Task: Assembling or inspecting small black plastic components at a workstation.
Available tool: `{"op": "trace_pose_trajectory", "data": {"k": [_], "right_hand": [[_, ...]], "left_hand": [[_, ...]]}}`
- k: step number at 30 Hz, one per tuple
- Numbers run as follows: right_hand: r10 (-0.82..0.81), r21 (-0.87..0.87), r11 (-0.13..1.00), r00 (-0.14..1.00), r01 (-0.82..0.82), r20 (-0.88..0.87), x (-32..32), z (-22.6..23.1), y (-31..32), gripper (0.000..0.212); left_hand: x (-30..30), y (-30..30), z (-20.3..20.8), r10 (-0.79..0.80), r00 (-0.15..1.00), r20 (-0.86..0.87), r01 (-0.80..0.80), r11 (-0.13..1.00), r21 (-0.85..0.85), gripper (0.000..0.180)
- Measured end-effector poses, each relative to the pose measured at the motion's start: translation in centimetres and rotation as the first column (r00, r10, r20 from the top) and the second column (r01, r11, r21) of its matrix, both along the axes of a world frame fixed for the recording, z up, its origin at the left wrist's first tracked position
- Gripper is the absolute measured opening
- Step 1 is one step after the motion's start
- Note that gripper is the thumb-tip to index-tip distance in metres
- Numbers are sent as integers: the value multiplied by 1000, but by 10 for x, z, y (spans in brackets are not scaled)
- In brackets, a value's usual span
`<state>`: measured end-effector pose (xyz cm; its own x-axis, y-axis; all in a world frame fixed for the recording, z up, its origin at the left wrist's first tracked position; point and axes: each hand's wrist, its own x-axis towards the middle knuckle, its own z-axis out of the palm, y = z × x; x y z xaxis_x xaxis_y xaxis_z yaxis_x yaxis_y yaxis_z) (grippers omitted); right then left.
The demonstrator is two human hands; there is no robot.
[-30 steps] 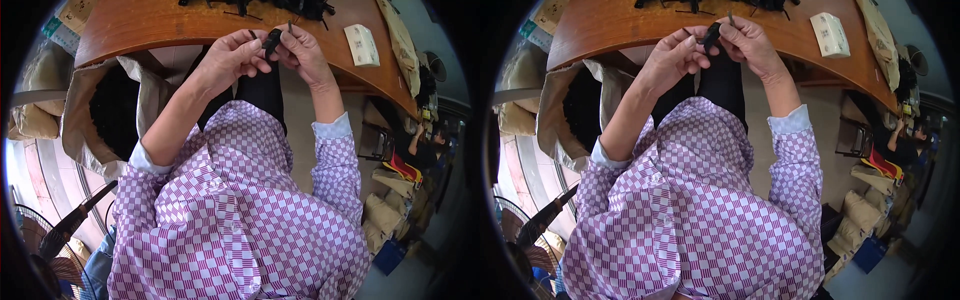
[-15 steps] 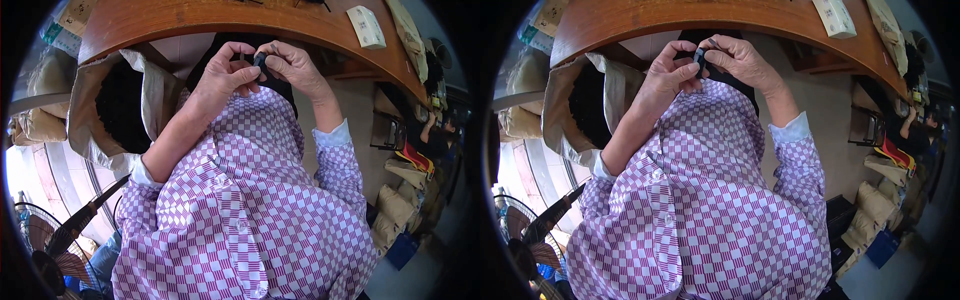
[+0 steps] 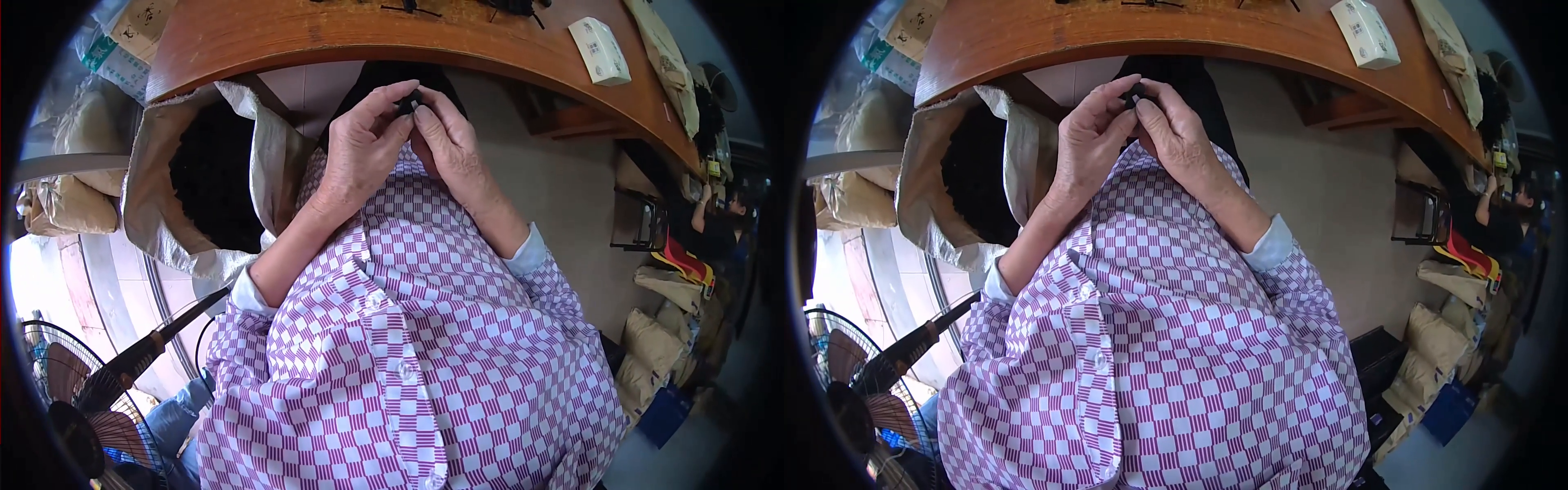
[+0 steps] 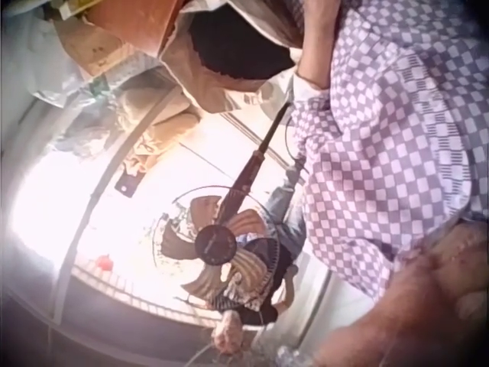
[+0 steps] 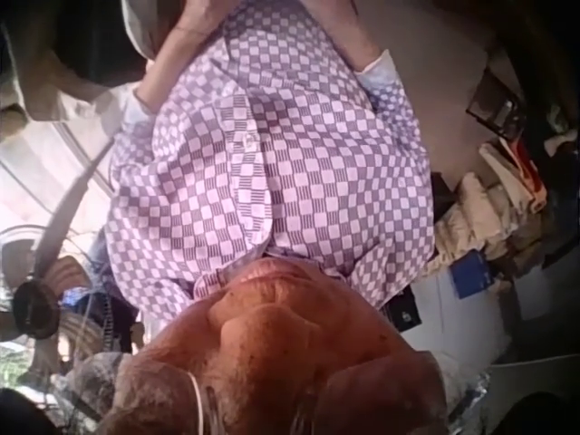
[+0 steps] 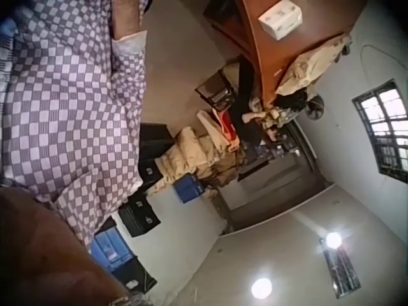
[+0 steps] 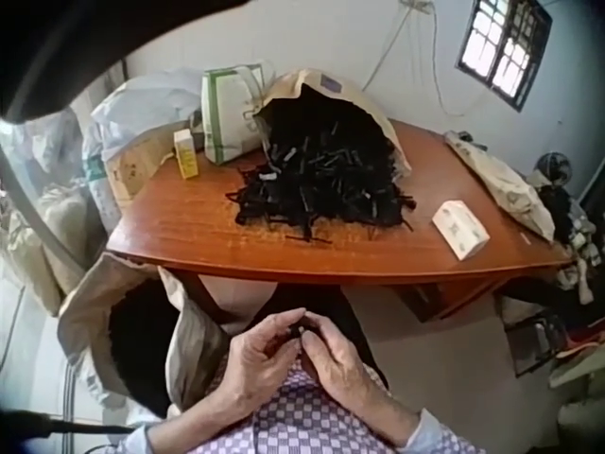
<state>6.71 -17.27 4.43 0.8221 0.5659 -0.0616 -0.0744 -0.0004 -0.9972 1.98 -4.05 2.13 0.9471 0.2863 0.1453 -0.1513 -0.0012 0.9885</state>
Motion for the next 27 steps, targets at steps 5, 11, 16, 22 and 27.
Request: {"op": "trace_pose_trajectory", "data": {"k": [5,11,16,22,27], "right_hand": [[-11,27,1000,997,13,-73,-1,-3,4,28],[22,78,997,994,-13,-108,0,-10,10,30],[42,89,996,967,-20,-251,10,-33,8,28],[40,56,998,940,-23,-338,6,-32,1,31],[32,180,984,970,12,-239,-2,-38,1,34]], "left_hand": [[0,-1,-1,72,997,41,-75,993,94,38],[-1,-1,18,164,983,87,-186,870,457,35],[1,-2,3,170,982,80,-186,823,537,35],[1,-4,-5,125,992,-34,-101,910,402,35],[0,-1,-12,61,994,-91,-53,995,84,36]]}}
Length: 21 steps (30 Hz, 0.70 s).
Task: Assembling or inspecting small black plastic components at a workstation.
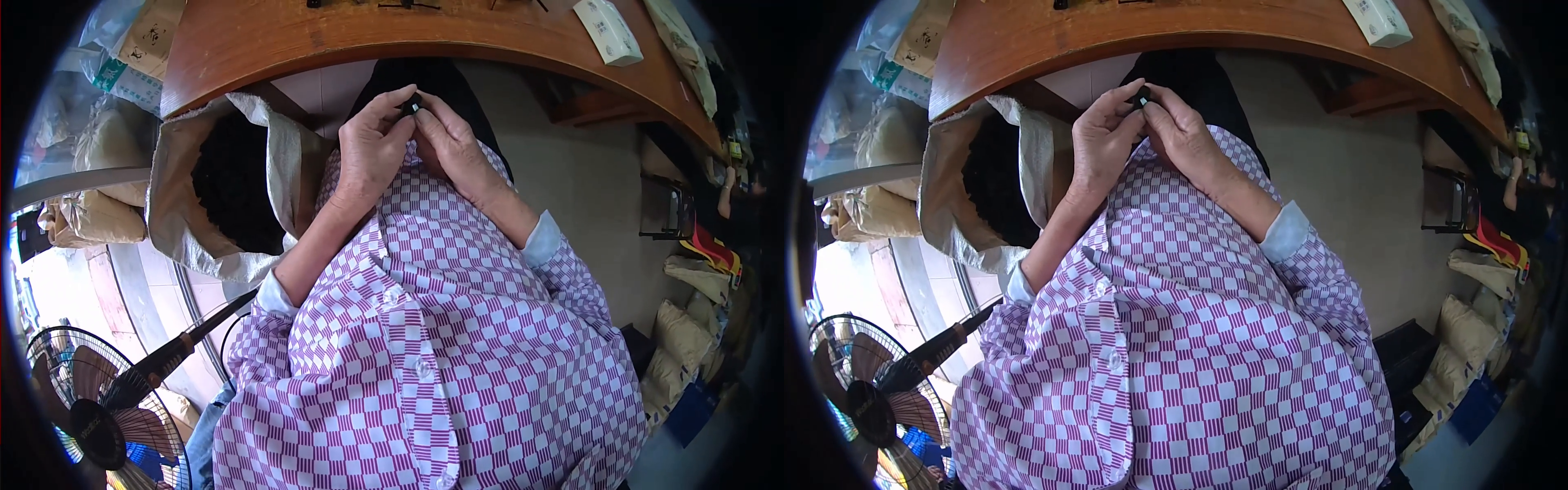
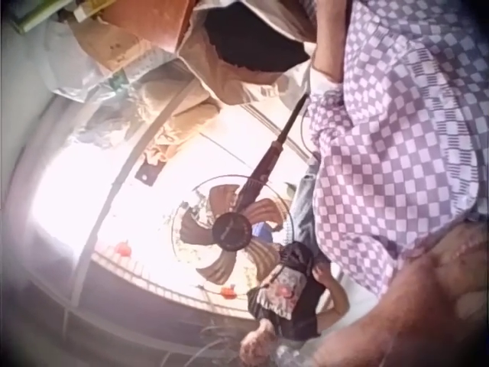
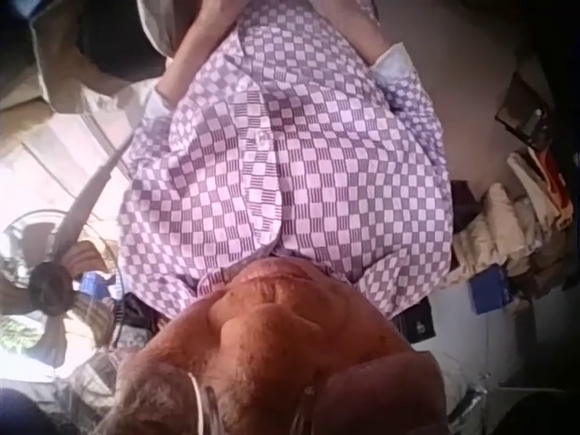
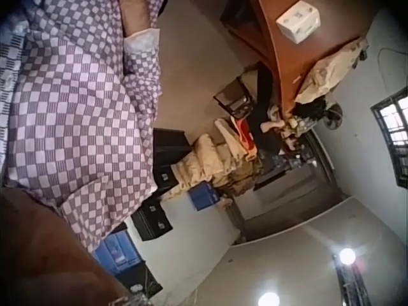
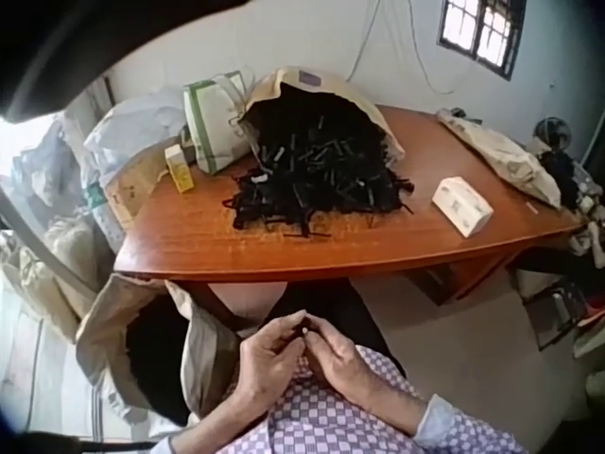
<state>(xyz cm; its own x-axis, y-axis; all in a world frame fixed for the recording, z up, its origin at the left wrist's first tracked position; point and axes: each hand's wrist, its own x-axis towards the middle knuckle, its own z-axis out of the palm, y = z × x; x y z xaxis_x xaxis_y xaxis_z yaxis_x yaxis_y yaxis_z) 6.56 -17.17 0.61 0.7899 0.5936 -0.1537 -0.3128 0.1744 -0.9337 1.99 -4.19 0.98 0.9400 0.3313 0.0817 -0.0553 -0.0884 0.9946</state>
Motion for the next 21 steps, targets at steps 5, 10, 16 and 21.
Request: {"op": "trace_pose_trajectory", "data": {"k": [5,10,16,21], "right_hand": [[55,-58,997,998,-54,24,-2,9,-1,33],[33,-48,998,999,-32,15,-3,14,3,32],[2,-23,1000,988,-5,-154,3,15,6,26],[13,-128,990,949,-56,-316,1,22,10,24]], "left_hand": [[-4,0,1,1,1000,3,-1,999,-40,34],[-4,-3,11,36,998,57,-48,972,228,34],[2,0,8,26,992,121,-83,863,498,33],[0,8,0,9,991,136,-89,804,588,31]]}}
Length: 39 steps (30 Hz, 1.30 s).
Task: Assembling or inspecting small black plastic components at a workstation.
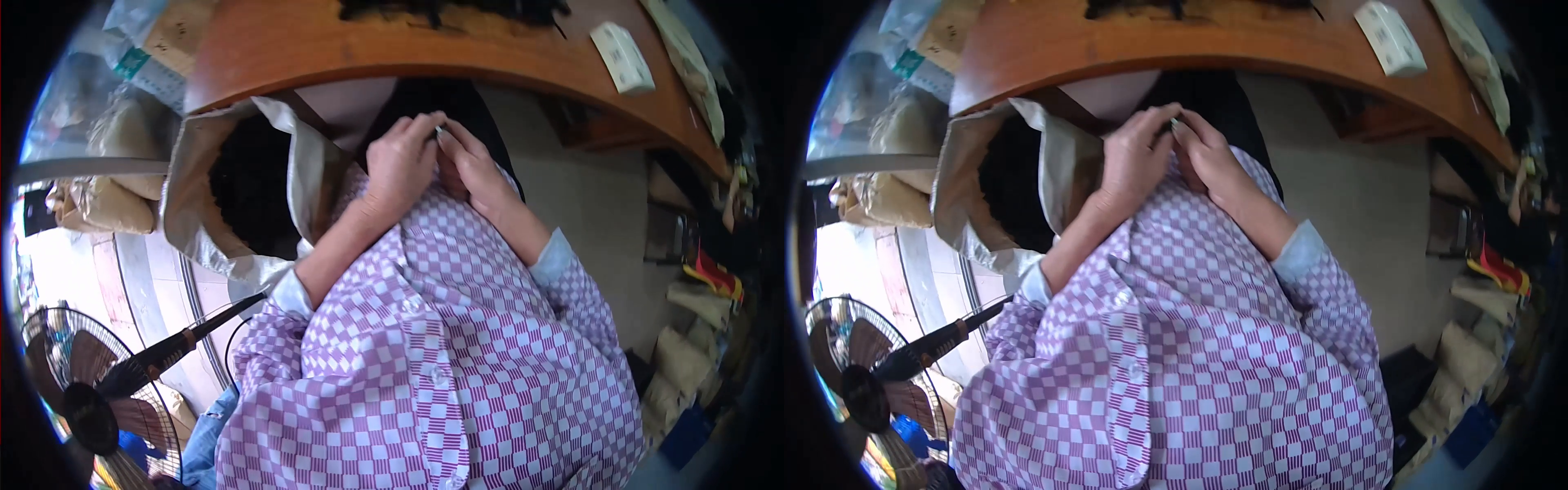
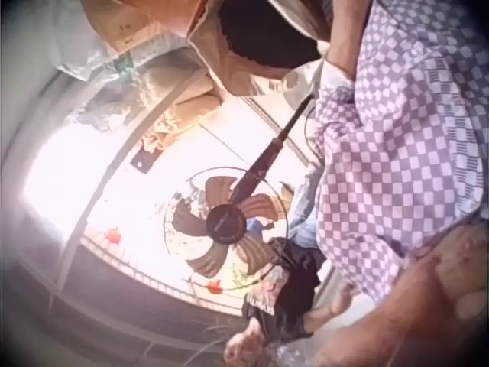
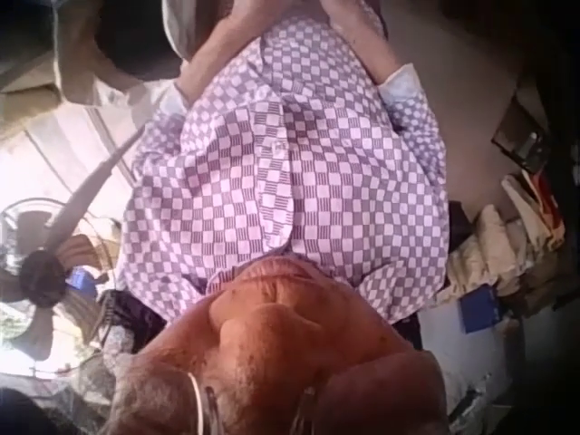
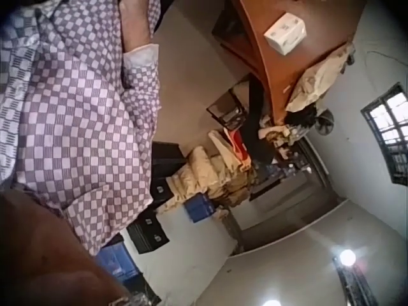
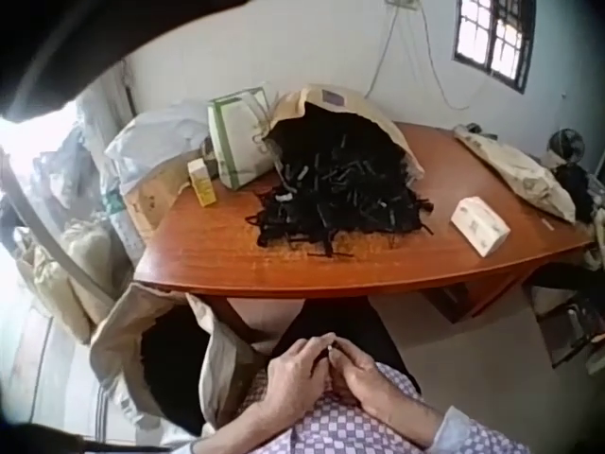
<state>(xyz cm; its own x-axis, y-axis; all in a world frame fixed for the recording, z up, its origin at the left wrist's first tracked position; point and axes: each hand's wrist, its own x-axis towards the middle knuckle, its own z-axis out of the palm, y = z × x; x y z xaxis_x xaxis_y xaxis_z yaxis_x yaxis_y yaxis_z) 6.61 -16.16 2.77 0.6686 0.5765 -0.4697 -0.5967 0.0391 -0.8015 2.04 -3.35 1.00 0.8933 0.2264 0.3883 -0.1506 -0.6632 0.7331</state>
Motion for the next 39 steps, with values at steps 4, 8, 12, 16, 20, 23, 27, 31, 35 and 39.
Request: {"op": "trace_pose_trajectory", "data": {"k": [4,8,12,16,20,23,27,31,35,39], "right_hand": [[77,-6,997,986,-77,148,3,-11,-7,25],[5,-60,998,915,21,403,-4,-12,-11,26],[-19,97,995,911,-24,413,3,-18,-14,17],[-86,159,987,948,38,306,3,-10,-13,12],[-30,275,961,975,-32,218,16,-13,-18,17],[27,178,983,991,-51,134,12,-25,-23,14],[27,181,982,992,-50,124,13,-21,-21,11],[5,188,981,967,-55,254,2,-13,-15,8],[140,15,985,860,-169,490,8,-25,-15,4],[167,-140,984,843,-110,511,4,-10,-15,17]], "left_hand": [[-6,-7,9,9,993,-114,-15,998,-54,36],[-17,1,8,-52,994,-93,6,901,-434,36],[-18,13,17,-205,976,-70,29,444,-896,34],[-12,17,10,-276,960,-57,-14,155,-988,34],[-14,16,12,-437,899,-16,35,108,-994,34],[-17,10,5,-533,846,-33,29,107,-994,35],[-16,10,7,-516,855,-42,64,186,-981,35],[-22,16,13,-538,813,-225,199,619,-760,43],[-21,13,5,-464,849,-251,252,775,-580,43],[-16,7,-15,-377,926,-34,262,702,-662,37]]}}
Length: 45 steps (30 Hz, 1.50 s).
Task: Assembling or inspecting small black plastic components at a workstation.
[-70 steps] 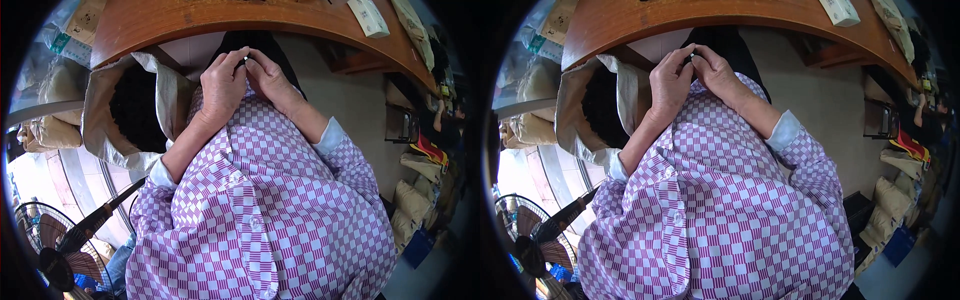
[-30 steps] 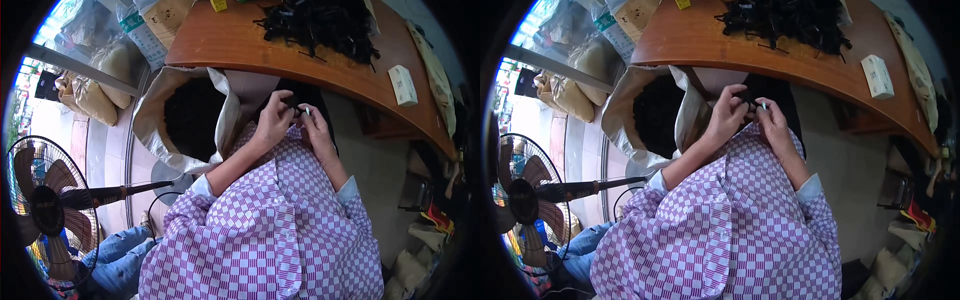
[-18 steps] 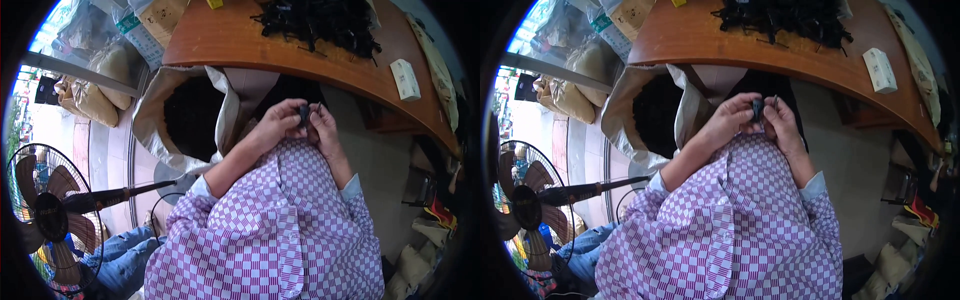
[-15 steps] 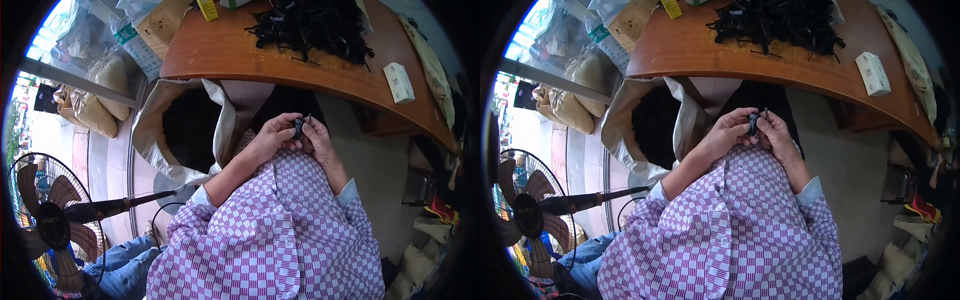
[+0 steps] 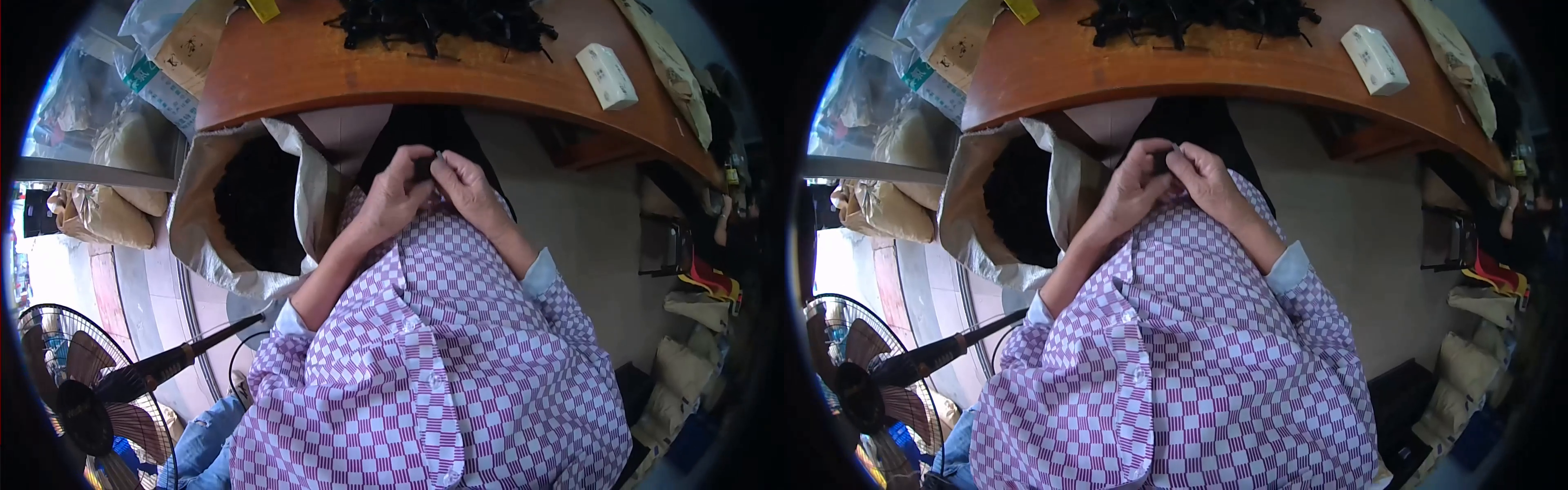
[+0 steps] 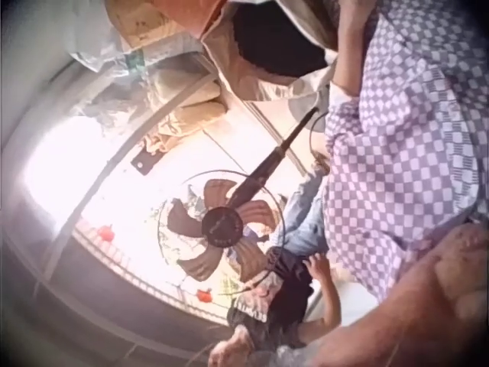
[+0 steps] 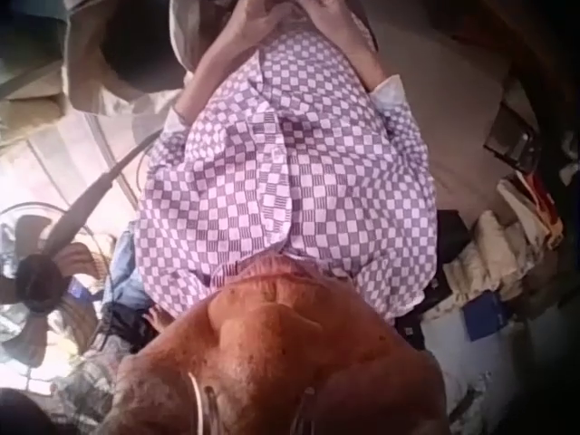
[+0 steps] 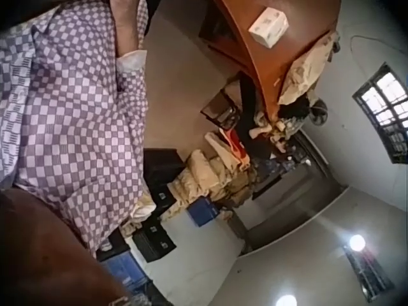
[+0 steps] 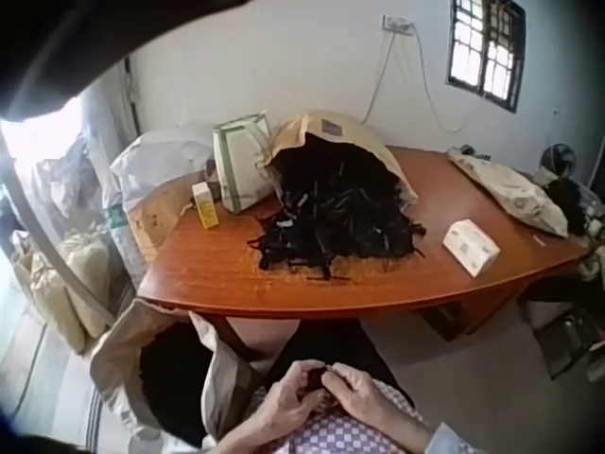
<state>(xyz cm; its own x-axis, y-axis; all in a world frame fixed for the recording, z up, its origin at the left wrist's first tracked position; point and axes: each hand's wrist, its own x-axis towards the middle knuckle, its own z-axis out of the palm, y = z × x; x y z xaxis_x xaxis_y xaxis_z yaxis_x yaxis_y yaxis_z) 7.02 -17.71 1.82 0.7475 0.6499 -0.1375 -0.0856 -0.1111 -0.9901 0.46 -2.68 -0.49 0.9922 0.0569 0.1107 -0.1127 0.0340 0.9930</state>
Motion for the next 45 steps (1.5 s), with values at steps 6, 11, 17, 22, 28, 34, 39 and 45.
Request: {"op": "trace_pose_trajectory", "data": {"k": [6,11,17,22,28,34,39,45], "right_hand": [[59,-88,995,983,-44,172,-1,-2,0,28],[134,-150,985,941,-90,310,-3,5,4,23],[133,-165,983,925,-78,356,-2,-8,5,18],[76,-158,987,907,-10,415,-6,-1,10,13],[48,-159,987,934,9,353,-9,-6,15,13],[218,-152,972,932,-180,290,9,-5,28,15],[13,-237,919,575,316,818,90,10,35,28],[241,-413,709,354,571,904,174,-3,38,25]], "left_hand": [[-2,8,15,-48,992,-113,44,998,-40,30],[0,10,10,-23,991,-135,20,1000,-20,26],[0,8,12,4,987,-158,9,997,77,26],[-1,0,13,128,988,-85,-84,914,398,31],[-1,-1,13,204,979,-4,-175,850,497,35],[-15,17,23,305,931,-201,-223,911,347,33],[-33,107,36,654,756,-28,-563,671,482,30],[-66,170,14,640,760,112,-265,147,953,41]]}}
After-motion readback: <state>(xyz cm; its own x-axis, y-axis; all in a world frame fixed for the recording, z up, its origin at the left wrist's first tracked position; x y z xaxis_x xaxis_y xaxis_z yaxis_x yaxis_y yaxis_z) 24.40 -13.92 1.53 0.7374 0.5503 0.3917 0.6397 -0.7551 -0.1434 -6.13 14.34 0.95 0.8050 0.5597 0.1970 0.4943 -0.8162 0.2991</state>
